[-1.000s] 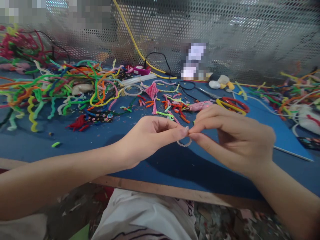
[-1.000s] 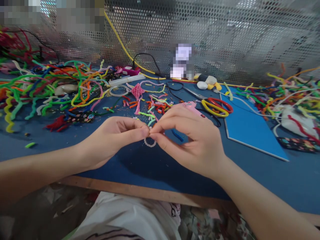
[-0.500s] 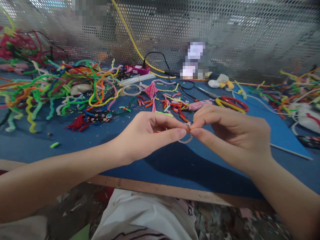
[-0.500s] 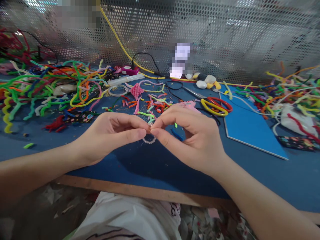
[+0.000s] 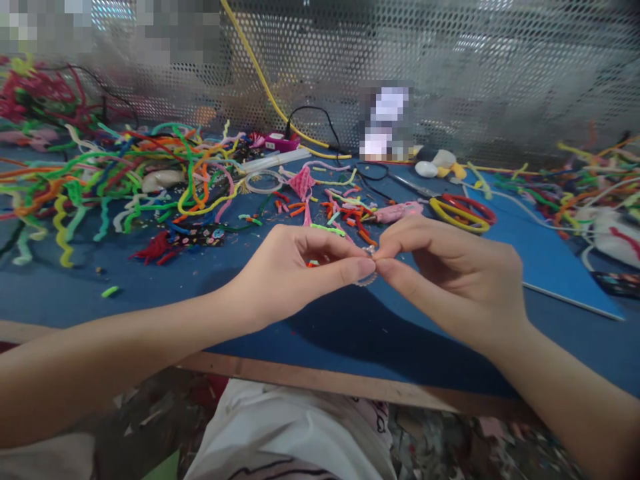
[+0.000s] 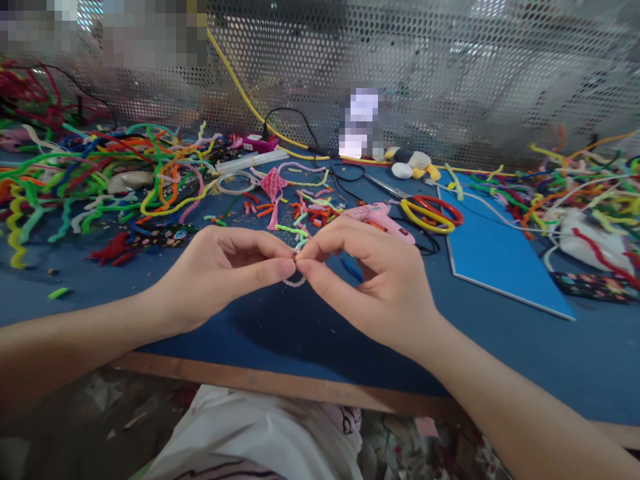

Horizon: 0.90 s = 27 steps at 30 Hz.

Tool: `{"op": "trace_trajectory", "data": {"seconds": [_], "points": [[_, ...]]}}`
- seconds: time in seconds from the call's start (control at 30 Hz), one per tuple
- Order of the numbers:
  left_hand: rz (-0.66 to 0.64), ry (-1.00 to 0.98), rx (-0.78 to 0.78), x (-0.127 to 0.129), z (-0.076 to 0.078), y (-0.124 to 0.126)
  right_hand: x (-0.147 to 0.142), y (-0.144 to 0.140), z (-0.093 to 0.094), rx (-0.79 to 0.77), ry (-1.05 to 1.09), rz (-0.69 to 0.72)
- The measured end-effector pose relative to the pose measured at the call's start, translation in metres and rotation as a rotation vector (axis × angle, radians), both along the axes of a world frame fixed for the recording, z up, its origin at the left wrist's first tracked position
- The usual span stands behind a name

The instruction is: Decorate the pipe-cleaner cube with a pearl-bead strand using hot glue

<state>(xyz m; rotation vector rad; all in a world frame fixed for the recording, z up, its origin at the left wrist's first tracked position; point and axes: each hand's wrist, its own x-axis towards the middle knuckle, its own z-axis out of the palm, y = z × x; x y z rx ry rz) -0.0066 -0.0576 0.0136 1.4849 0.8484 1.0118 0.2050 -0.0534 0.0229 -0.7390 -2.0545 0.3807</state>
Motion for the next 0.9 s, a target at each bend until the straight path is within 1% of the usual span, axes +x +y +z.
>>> {"op": "trace_trajectory", "data": {"seconds": [0.17,0.27,0.37,0.43,0.5,0.6,0.77,0.83,0.9], "points": [[-0.032,0.009,-0.004,-0.001,0.0,0.0,-0.006,-0.002,0.001,-0.146,0.076,0.054],[-0.062,0.036,-0.003,-0.001,-0.001,0.001,-0.009,-0.004,-0.004,-0.362,0.157,0.094],[-0.063,0.086,0.023,-0.001,-0.001,0.001,-0.009,-0.004,-0.013,-0.572,0.267,0.128],[-0.047,0.133,0.057,-0.001,0.0,0.001,-0.008,-0.004,-0.018,-0.659,0.316,0.161],[-0.016,0.182,0.118,-0.002,0.001,-0.001,-0.006,-0.004,-0.021,-0.71,0.35,0.181],[0.041,0.262,0.299,-0.003,0.001,-0.003,-0.004,-0.004,-0.022,-0.728,0.366,0.158],[0.182,0.376,0.72,-0.003,-0.001,-0.004,-0.004,-0.004,-0.021,-0.66,0.275,0.107],[0.209,0.409,0.808,-0.002,-0.002,-0.004,-0.004,-0.005,-0.018,-0.616,0.237,0.093],[0.203,0.415,0.83,-0.002,-0.003,-0.004,-0.005,-0.007,-0.014,-0.559,0.184,0.071]]}}
